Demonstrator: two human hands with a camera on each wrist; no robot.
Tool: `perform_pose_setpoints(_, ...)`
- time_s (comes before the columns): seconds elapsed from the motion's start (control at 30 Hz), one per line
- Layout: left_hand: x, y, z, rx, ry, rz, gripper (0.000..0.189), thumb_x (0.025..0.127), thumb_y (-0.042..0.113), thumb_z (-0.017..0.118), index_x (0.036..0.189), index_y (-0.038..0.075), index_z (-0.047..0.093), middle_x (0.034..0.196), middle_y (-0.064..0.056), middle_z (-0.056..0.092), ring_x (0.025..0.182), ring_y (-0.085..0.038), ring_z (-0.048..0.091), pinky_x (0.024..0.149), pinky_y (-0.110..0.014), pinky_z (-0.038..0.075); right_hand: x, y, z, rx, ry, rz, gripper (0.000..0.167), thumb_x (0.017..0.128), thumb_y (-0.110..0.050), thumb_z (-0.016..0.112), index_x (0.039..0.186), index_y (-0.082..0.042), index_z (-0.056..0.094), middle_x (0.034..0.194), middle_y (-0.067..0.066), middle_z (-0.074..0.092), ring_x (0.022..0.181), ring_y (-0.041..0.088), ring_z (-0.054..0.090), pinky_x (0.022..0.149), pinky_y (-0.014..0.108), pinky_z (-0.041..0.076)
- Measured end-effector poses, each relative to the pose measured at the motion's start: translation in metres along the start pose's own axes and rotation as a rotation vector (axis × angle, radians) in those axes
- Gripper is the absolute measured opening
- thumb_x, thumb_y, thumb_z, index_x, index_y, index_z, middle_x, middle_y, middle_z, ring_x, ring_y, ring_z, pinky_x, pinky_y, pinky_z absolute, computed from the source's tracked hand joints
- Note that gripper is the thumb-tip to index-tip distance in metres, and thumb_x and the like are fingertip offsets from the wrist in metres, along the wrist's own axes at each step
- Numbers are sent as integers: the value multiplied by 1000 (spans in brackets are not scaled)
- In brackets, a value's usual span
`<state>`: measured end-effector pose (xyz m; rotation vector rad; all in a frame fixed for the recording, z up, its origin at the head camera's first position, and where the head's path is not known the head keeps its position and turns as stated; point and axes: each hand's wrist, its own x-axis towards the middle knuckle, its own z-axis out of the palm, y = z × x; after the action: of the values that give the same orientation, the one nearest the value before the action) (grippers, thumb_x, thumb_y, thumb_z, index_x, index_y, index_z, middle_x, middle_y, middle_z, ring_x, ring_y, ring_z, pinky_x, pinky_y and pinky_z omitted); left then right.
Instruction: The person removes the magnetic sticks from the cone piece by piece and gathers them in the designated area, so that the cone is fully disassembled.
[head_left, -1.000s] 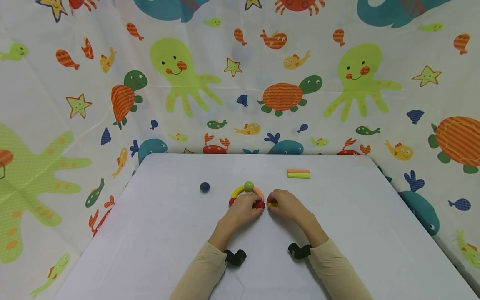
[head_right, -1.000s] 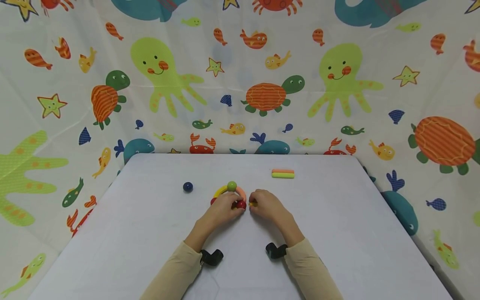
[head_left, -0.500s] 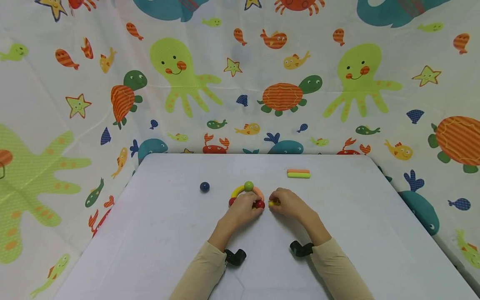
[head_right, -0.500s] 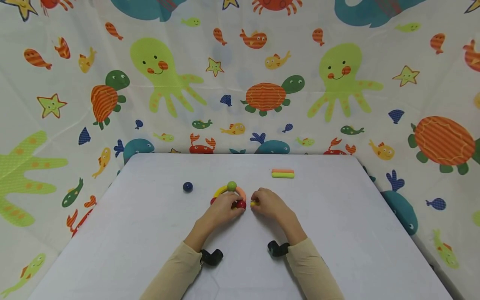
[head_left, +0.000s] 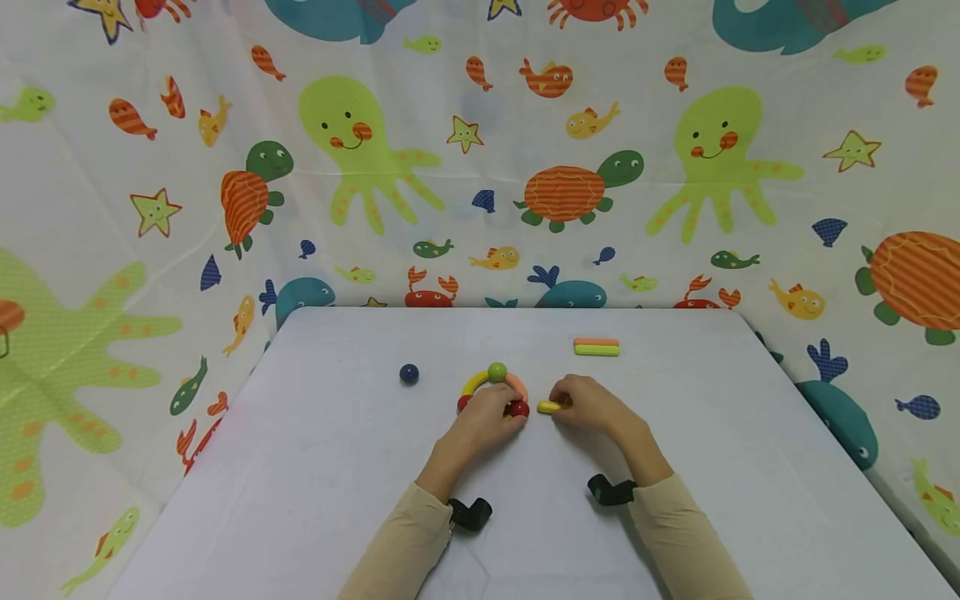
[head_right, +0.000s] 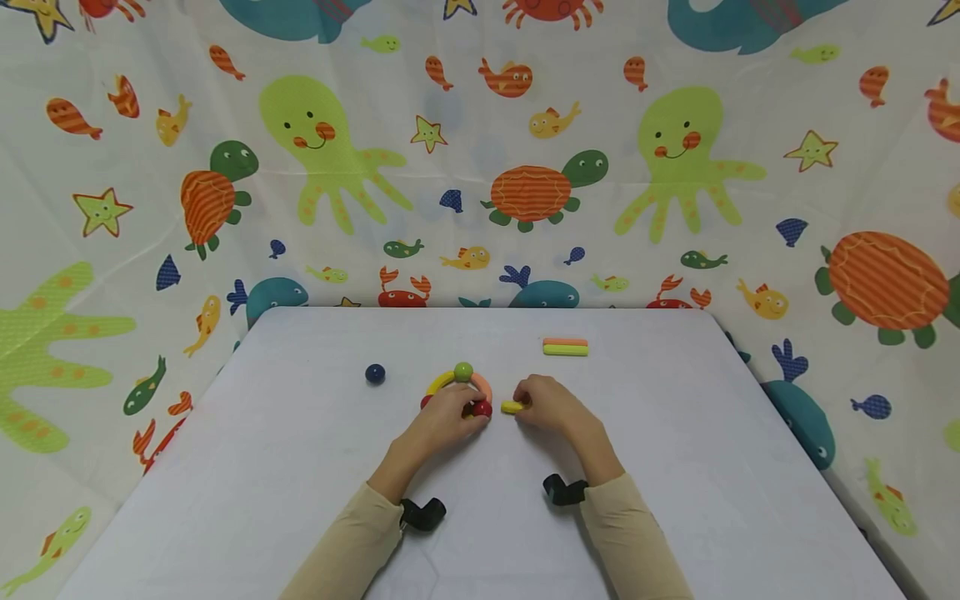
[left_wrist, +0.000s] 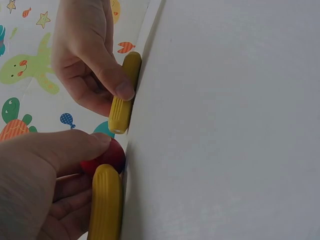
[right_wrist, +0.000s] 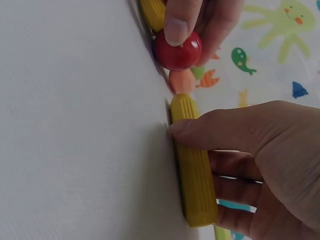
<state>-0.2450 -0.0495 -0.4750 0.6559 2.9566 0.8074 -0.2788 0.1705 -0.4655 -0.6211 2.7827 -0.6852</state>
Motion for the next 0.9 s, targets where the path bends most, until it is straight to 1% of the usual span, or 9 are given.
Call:
perform_pose_setpoints(0.2,1,-1,0,11,-9,-7,36,92,28,73,122,10,69,119,-4,69,106,-17,63,97,-34,55,-1,4,-3,-2,-2,-15,19,87,-12,75,104,-5,72,95,3,67,85,15,55,86,37,53)
perform_pose_setpoints(0.4,1,-1,1,5,-8,-10,35,92,28,72,122,11,69,118,-3,69,105,-15,63,97,-33,55,-1,3,-3,-2,0,4,19,88,-13,75,105,-5,73,96,3,67,86,16,55,88,37,54)
perform_pose_setpoints(0.57,1,0,0,0,-8,-13,35,92,28,72,122,11,69,118,-3,69,104,-15,62,97,-33,55,0,3,-4,-2,11,-4,19,89,-12,74,107,-5,73,99,4,69,89,16,58,91,39,54)
perform_pose_setpoints(0.63,0,0,-1,4,-6,-3,34,92,27,73,121,10,69,117,-3,69,104,-16,62,96,-33,55,-1,3,-6,5,20,-7,20,89,-11,73,108,-5,73,101,5,70,91,17,60,92,40,54)
perform_pose_setpoints(0.77,0,0,0,12,7,28,32,92,26,73,118,8,70,115,-5,70,104,-18,63,96,-35,55,-2,4,-12,14,54,14,21,90,-9,71,109,-4,72,102,6,69,92,18,59,93,41,55)
perform_pose_setpoints(0.83,0,0,0,11,12,28,32,92,26,73,118,8,70,116,-5,70,105,-19,63,97,-35,55,0,7,-16,0,71,9,20,90,-8,71,110,-4,72,101,7,69,90,18,59,92,41,54)
perform_pose_setpoints(0.9,0,0,1,8,9,12,33,92,26,72,120,8,70,118,-5,70,107,-19,63,98,-35,54,3,11,-19,-17,82,10,20,90,-9,71,110,-4,72,102,8,70,90,18,59,93,42,54)
